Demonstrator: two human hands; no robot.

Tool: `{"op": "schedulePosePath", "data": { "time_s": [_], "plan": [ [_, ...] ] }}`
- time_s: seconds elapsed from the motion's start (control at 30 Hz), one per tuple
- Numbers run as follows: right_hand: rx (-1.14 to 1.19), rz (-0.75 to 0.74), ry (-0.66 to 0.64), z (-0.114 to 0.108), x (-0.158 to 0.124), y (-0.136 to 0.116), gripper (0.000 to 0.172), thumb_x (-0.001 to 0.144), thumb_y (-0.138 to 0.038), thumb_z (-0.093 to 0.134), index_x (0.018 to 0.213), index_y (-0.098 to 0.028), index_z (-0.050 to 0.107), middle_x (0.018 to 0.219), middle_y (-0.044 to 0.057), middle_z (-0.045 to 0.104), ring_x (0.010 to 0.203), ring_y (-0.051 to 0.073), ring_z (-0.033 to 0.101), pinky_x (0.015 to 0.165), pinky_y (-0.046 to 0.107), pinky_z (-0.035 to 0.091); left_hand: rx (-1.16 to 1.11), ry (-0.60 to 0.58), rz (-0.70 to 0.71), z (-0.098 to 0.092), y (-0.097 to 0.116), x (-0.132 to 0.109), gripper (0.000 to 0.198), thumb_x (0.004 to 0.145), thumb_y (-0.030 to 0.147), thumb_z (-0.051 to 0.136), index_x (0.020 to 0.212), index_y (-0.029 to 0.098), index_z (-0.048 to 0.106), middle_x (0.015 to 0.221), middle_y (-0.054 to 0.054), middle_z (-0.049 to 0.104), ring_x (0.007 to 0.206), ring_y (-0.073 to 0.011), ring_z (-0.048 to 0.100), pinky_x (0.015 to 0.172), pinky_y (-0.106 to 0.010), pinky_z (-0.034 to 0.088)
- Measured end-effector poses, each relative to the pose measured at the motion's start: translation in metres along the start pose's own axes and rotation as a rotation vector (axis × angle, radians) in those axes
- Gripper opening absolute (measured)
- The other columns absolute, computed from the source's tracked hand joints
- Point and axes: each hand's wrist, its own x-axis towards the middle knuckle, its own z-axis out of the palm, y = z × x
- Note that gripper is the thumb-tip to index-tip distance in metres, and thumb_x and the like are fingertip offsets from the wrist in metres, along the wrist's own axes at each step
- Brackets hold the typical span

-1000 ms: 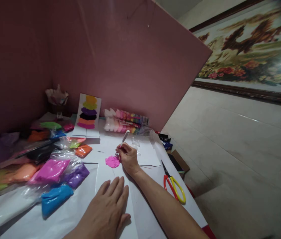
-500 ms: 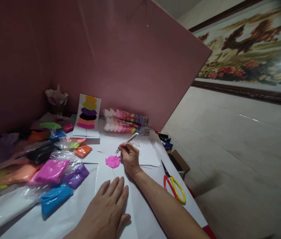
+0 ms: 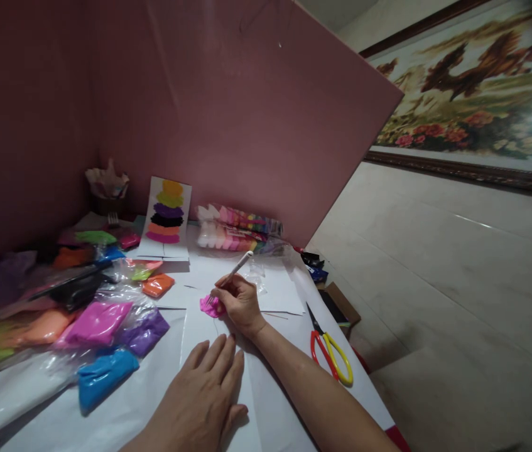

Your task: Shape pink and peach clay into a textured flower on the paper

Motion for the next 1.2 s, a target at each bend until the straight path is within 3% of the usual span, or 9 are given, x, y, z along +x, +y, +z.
{"op": "schedulePosePath", "data": {
  "time_s": [0.33,0.53,0.83,0.93,1.1,1.2],
  "plan": [
    [-0.067,-0.019,-0.056,0.006,-0.004,-0.001,0.007,0.074,-0.020,0.068,0.075,-0.018,0.061,0.055,-0.003,0.058,0.044,0.010,0.053,0.046,0.022,0.046,0.029,0.062,0.011,0.011,-0.002,-0.001,0.056,0.091,0.044,0.045,0.138,0.015,0.050,0.144,-0.018,0.048,0.133,-0.0365,0.042,0.107,-0.057,0.036],
    [-0.153,-0.106,-0.006,0.006,-0.005,-0.002,0.006,0.076,-0.021,0.067,0.077,-0.018,0.063,0.058,-0.003,0.059,0.049,0.010,0.054,0.050,0.021,0.047,0.020,0.020,0.005,0.004,0.000,0.000,0.056,0.091,0.043,0.044,0.138,0.013,0.050,0.143,-0.019,0.048,0.133,-0.0368,0.042,0.107,-0.056,0.036],
    [-0.177,-0.182,0.043,0.005,-0.005,-0.005,0.005,0.076,-0.022,0.067,0.075,-0.018,0.064,0.063,-0.001,0.062,0.052,0.011,0.056,0.052,0.023,0.049,-0.009,0.098,0.009,0.018,-0.005,-0.003,0.055,0.091,0.044,0.044,0.138,0.016,0.050,0.144,-0.017,0.049,0.133,-0.0358,0.042,0.108,-0.054,0.032],
    [-0.213,-0.212,0.007,0.005,-0.006,-0.009,0.003,0.075,-0.018,0.067,0.074,-0.019,0.065,0.064,-0.001,0.063,0.053,0.011,0.056,0.055,0.023,0.049,-0.006,0.087,0.003,0.012,-0.002,-0.003,0.055,0.091,0.044,0.044,0.138,0.016,0.050,0.144,-0.016,0.049,0.133,-0.0358,0.042,0.109,-0.054,0.032],
    [-0.239,-0.217,-0.022,0.005,-0.005,-0.008,0.004,0.075,-0.016,0.066,0.075,-0.020,0.065,0.063,-0.003,0.063,0.053,0.011,0.057,0.058,0.023,0.050,-0.002,-0.033,-0.014,-0.003,0.002,-0.002,0.056,0.091,0.042,0.044,0.139,0.013,0.049,0.145,-0.018,0.046,0.134,-0.0365,0.041,0.108,-0.055,0.034],
    [-0.277,-0.220,-0.012,0.005,-0.004,-0.004,0.002,0.076,-0.018,0.066,0.076,-0.021,0.066,0.065,-0.002,0.064,0.055,0.012,0.059,0.059,0.024,0.051,-0.010,-0.023,-0.014,-0.004,0.002,-0.001,0.056,0.091,0.042,0.045,0.139,0.013,0.049,0.145,-0.018,0.046,0.134,-0.0366,0.041,0.108,-0.055,0.034]
  ]
}}
